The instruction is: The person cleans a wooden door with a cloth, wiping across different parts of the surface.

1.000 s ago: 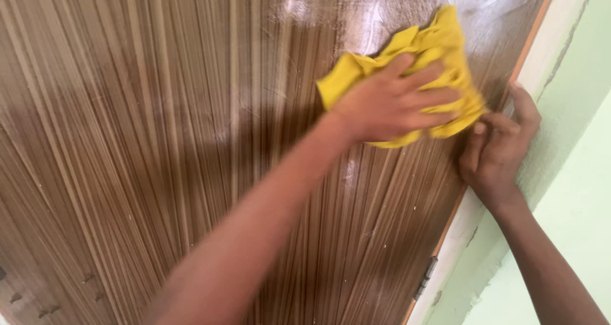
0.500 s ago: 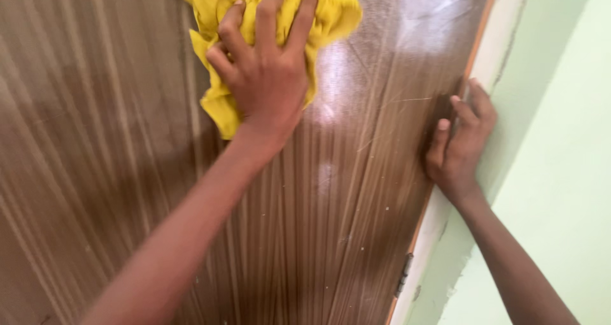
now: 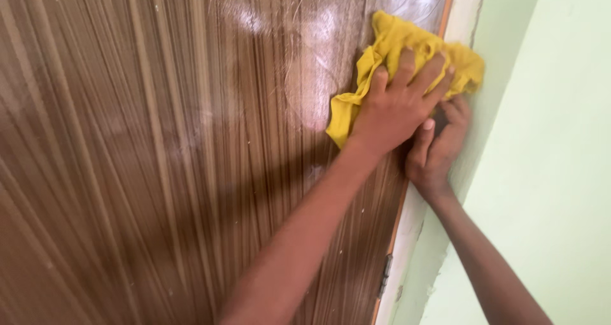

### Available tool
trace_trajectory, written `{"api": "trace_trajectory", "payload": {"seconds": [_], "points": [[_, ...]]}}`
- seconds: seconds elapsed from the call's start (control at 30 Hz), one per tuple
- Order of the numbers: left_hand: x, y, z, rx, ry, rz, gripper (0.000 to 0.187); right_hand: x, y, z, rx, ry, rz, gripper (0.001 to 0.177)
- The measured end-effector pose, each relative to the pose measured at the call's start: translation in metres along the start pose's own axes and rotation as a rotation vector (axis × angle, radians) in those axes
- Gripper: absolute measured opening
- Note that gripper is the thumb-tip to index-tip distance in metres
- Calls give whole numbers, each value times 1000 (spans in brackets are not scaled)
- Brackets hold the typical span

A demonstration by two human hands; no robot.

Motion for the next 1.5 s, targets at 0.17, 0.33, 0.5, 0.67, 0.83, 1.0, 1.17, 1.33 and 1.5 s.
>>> {"api": "trace_trajectory", "payload": {"seconds": [0.17,0.33,0.5,0.67,0.83,1.0,1.17,1.33,1.5], "points": [[-45,65,-71,-174,268,435,45,4,4,-2,-19,-74,48,28],[-149,114,-149,-361,374,593,64,-6,-2,-1,-50,-102,-26,31],[-264,129,-227,-281,-588,37,46,-7,-2,0,-47,-29,-43,30],[-262,139,-200,31,-677,-680,55,-8,-2,3,-45,-42,-43,29],[-171,100,-110,3,-822,-902,66,-4,2,4,-36,-45,-34,26],[-50,67,-72,104,-377,-568,62,4,1,-5,26,-155,28,24],[-25,89,-97,-23,-78,-184,46,-2,3,-8,-12,-176,-26,24],[-61,146,-133,-404,437,566,42,-10,3,-8,-76,-123,-37,25],[-177,167,-205,-318,188,535,51,-12,5,-7,-95,-92,-50,28]]}}
Point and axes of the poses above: each hand's wrist, its own y-axis away from the middle knuckle, its own z-axis out of the palm, x = y × z, the point moved 8 cm from there along -y, towards the middle knuckle, and after that the axes turned 11 degrees about x, right-handed, at the moved point
